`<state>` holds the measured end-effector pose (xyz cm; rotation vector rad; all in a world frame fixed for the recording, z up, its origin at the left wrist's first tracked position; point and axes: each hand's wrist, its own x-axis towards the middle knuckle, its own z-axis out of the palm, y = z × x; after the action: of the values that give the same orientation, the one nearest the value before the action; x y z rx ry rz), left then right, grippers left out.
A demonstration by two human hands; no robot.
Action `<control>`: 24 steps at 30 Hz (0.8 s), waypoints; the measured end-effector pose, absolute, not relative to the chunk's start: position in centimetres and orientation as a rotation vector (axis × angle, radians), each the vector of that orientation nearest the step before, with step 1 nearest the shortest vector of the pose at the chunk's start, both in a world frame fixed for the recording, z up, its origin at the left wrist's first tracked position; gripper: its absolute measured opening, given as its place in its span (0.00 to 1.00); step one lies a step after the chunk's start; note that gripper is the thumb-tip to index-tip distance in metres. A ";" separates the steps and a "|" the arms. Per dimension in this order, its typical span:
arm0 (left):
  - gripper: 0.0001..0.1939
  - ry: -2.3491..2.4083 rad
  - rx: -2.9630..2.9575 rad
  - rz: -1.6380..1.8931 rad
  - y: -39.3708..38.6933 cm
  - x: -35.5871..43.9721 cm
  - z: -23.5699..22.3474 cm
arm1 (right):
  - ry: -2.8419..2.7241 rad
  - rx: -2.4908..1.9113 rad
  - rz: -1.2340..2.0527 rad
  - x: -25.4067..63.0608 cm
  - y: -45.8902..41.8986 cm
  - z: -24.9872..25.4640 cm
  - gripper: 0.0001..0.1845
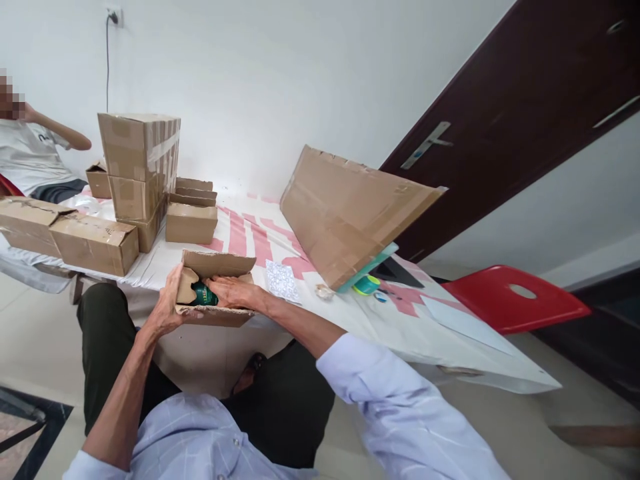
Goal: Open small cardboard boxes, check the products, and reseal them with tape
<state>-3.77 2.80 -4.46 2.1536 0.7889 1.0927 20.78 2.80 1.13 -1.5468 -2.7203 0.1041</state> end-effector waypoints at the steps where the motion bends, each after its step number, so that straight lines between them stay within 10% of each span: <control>1: 0.67 0.783 2.149 1.085 2.9 -3.8 -4.4 | -2.752 -1.548 0.135 20.7 2.7 1.3 0.31; 18: 0.67 0.854 2.077 1.084 9.0 -4.7 -3.7 | -1.711 -0.863 0.753 23.3 1.4 9.4 0.53; 24: 0.64 0.969 2.009 1.159 12.6 -3.0 -1.8 | -1.532 -0.707 0.727 23.3 1.4 13.4 0.46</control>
<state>-2.96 12.65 -1.79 2.0095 0.9693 1.1590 23.29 1.42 13.38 -0.7072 -1.5323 0.7270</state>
